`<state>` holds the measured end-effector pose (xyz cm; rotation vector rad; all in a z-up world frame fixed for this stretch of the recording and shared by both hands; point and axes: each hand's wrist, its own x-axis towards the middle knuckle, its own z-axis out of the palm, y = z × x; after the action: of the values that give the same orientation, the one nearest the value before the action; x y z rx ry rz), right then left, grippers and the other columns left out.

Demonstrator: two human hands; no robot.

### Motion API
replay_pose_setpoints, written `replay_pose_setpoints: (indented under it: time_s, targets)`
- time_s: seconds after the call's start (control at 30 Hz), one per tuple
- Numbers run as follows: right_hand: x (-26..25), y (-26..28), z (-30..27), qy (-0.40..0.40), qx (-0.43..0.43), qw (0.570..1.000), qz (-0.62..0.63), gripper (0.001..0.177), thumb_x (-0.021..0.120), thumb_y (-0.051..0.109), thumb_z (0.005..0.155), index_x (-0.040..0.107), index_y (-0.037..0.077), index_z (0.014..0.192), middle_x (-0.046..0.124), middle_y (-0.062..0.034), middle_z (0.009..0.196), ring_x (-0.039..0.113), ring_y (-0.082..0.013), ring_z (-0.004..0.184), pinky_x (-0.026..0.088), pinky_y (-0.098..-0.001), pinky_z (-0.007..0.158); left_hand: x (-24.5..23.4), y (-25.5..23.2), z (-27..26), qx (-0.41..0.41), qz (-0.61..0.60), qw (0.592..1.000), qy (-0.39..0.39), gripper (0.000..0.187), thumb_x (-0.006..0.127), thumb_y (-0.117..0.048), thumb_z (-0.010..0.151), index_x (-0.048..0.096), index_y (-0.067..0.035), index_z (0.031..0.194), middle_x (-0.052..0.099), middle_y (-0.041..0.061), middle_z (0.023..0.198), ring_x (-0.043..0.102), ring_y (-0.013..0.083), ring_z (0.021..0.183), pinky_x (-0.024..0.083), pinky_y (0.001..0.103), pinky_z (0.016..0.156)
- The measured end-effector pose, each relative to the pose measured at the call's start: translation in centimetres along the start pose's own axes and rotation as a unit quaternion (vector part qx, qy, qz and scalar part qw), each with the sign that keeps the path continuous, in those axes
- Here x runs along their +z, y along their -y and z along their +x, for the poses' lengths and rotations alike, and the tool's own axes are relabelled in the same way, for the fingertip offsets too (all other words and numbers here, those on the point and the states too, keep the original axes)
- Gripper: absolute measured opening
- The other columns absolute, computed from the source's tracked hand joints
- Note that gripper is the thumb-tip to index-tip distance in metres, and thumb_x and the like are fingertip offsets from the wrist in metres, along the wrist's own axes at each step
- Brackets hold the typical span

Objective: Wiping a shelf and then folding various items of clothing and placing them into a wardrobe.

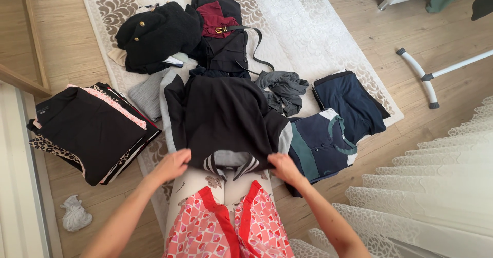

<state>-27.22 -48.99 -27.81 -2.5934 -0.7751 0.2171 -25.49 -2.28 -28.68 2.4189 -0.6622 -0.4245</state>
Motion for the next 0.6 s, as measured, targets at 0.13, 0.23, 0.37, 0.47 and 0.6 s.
replay_pose_setpoints:
  time_s: [0.13,0.23,0.37,0.47,0.6]
  targets:
    - [-5.6,-1.3,5.5,-0.109,0.046,0.993,-0.014,0.024,0.071,0.0,0.067,0.062,0.009,0.087,0.068,-0.0141,0.084,0.068,-0.0387,0.083,0.055,-0.0471,0.071,-5.3,-0.6,4.0,0.038,-0.024,0.992,-0.119,0.023,0.065,0.0,0.078,0.05,-0.008,0.093,0.06,0.013,0.088,0.064,0.0372,0.083,0.051,0.046,0.068]
    - [-13.4,-2.0,10.9,-0.124,0.021,0.992,-0.007,0.026,0.071,0.001,0.068,0.06,0.008,0.09,0.068,-0.0144,0.084,0.069,-0.0381,0.081,0.054,-0.0468,0.069,-14.2,-4.2,6.8,0.075,0.12,0.978,-0.153,0.029,0.072,-0.004,0.075,0.061,-0.012,0.1,0.065,0.011,0.094,0.067,0.0363,0.087,0.054,0.047,0.069]
    - [-23.7,-3.4,17.6,-0.132,0.012,0.991,-0.028,0.031,0.069,0.005,0.068,0.067,0.012,0.098,0.074,-0.0111,0.09,0.071,-0.0327,0.083,0.057,-0.0431,0.072,-23.1,-3.8,12.6,0.096,0.243,0.926,-0.273,0.004,0.068,-0.013,0.09,0.067,-0.015,0.093,0.063,0.011,0.088,0.068,0.035,0.078,0.055,0.047,0.066]
    - [-31.5,-0.3,21.0,-0.246,0.085,0.96,-0.102,0.028,0.065,0.003,0.074,0.069,0.017,0.098,0.074,-0.0088,0.08,0.072,-0.0313,0.075,0.055,-0.043,0.066,-31.0,-6.9,15.4,0.106,0.326,0.854,-0.392,0.021,0.069,-0.027,0.103,0.068,-0.015,0.086,0.061,0.011,0.084,0.067,0.0323,0.069,0.054,0.045,0.061]
    - [-39.2,5.2,23.0,-0.449,0.02,0.855,-0.259,0.026,0.071,0.0,0.079,0.073,0.019,0.096,0.072,-0.0072,0.073,0.069,-0.0297,0.063,0.049,-0.0431,0.052,-38.7,-10.4,18.5,0.014,0.326,0.814,-0.481,0.023,0.062,-0.019,0.108,0.065,-0.005,0.091,0.065,0.014,0.076,0.067,0.031,0.063,0.052,0.045,0.058]
